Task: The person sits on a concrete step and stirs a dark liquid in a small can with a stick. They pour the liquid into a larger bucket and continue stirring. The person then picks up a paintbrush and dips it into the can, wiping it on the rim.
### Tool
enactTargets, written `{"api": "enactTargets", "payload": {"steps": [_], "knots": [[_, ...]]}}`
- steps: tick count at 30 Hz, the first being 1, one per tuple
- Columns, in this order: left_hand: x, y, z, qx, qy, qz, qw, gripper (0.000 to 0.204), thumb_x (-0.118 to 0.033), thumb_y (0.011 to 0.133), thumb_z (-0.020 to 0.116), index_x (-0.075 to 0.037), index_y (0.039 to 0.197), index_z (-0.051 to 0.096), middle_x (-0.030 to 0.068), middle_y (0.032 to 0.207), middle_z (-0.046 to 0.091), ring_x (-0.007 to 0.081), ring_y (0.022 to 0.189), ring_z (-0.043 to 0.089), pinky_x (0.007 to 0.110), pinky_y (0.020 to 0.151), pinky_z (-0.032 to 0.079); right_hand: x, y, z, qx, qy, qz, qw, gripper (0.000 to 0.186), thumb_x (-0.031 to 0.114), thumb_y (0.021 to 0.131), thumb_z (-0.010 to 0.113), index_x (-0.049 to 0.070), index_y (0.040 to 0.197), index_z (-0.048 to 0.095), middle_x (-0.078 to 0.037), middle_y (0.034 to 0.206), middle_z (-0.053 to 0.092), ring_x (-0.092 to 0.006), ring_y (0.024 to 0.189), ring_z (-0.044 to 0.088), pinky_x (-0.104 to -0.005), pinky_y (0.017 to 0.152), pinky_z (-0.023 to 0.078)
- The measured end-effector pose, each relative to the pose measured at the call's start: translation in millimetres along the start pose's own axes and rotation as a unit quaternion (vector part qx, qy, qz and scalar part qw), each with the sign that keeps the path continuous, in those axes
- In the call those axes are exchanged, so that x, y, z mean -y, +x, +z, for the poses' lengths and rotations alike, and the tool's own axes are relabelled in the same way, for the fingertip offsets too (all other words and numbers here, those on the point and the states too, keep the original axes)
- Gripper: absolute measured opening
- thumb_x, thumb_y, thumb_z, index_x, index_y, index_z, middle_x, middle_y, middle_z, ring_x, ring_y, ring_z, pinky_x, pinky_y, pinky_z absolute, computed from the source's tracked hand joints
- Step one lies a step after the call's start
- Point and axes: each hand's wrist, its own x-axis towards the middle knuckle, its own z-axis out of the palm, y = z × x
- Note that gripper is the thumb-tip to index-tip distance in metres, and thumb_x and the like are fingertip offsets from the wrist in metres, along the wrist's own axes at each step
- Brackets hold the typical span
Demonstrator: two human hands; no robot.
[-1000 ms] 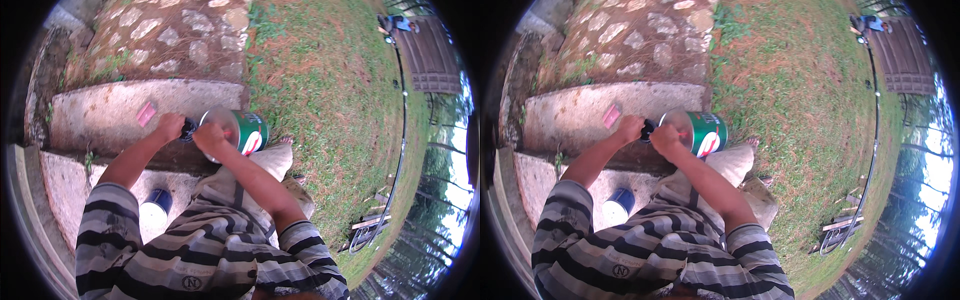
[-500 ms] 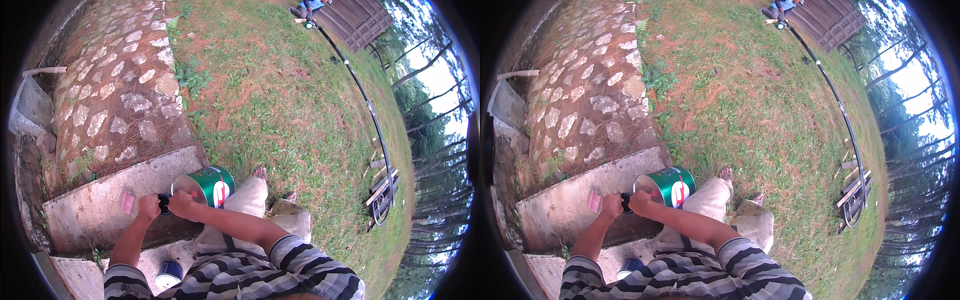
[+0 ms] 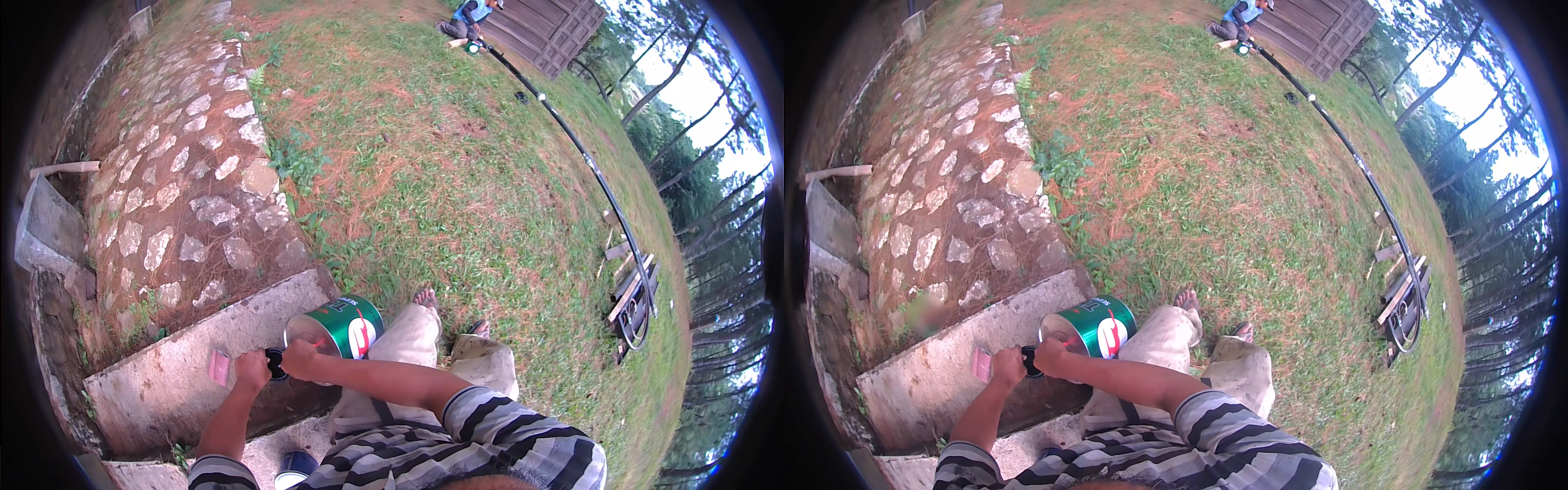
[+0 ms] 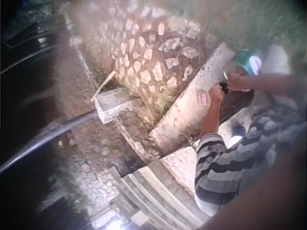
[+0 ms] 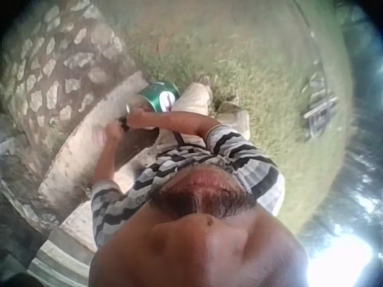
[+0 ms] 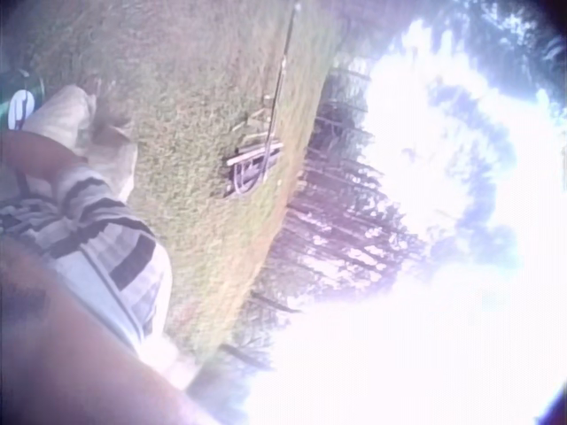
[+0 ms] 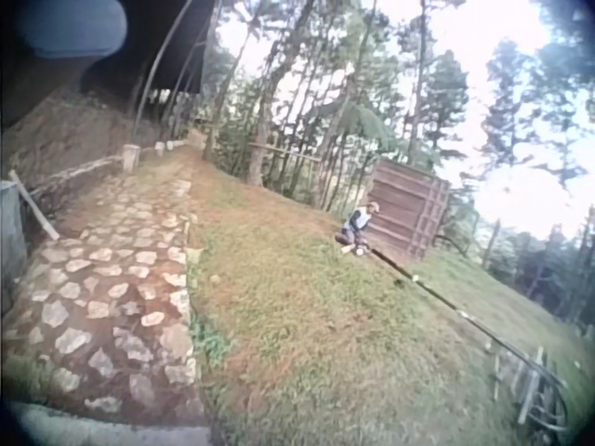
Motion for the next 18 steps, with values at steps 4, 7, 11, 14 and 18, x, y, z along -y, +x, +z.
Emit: {"api": "enactTargets", "payload": {"steps": [4, 7, 11, 14, 18], "knots": [[-1, -2, -4, -0.004, -0.002, 0.001, 1.0, 0.017, -0.015, 0.083, 0.075, -0.004, 0.096, 0.072, 0.0208, 0.092, 0.075, 0.0386, 0.091, 0.075, 0.05, 0.084, 0.059, 4, -1, -15, 0.043, 0.012, 0.018, 0.999, 0.019, 0.024, 0.085, 0.076, 0.014, 0.099, 0.084, -0.006, 0.103, 0.079, -0.0263, 0.099, 0.077, -0.0418, 0.078, 0.061], [0, -4, -6, -0.013, 0.0, 0.0, 1.0, 0.015, -0.015, 0.084, 0.075, -0.005, 0.095, 0.073, 0.0207, 0.091, 0.074, 0.0386, 0.089, 0.075, 0.05, 0.083, 0.059, 4, -9, -24, 0.032, -0.013, -0.007, 0.999, 0.021, 0.023, 0.092, 0.066, 0.013, 0.095, 0.084, -0.007, 0.096, 0.079, -0.0278, 0.094, 0.078, -0.043, 0.076, 0.061], [-2, -5, -8, -0.005, 0.004, -0.001, 1.0, 0.015, -0.016, 0.085, 0.074, -0.005, 0.095, 0.073, 0.0204, 0.091, 0.074, 0.0383, 0.089, 0.075, 0.05, 0.083, 0.058, 4, -11, -29, 0.04, -0.017, -0.008, 0.999, 0.019, 0.021, 0.09, 0.067, 0.014, 0.095, 0.085, -0.007, 0.098, 0.08, -0.027, 0.096, 0.078, -0.0426, 0.076, 0.062], [-6, -3, -8, -0.006, 0.002, -0.003, 1.0, 0.016, -0.016, 0.085, 0.073, -0.005, 0.097, 0.073, 0.0207, 0.093, 0.074, 0.0381, 0.091, 0.074, 0.05, 0.084, 0.058, 2, -9, -19, 0.031, -0.022, -0.001, 0.999, 0.019, 0.021, 0.089, 0.067, 0.015, 0.094, 0.085, -0.006, 0.097, 0.08, -0.0266, 0.096, 0.078, -0.0424, 0.076, 0.061], [-4, -4, -8, -0.006, 0.004, -0.006, 1.0, 0.017, -0.015, 0.086, 0.073, -0.005, 0.098, 0.072, 0.0209, 0.095, 0.074, 0.0381, 0.092, 0.074, 0.05, 0.086, 0.057, 3, -7, -15, 0.017, -0.025, -0.006, 1.0, 0.018, 0.021, 0.089, 0.068, 0.015, 0.093, 0.085, -0.006, 0.095, 0.08, -0.0266, 0.095, 0.078, -0.0422, 0.076, 0.06]]}}
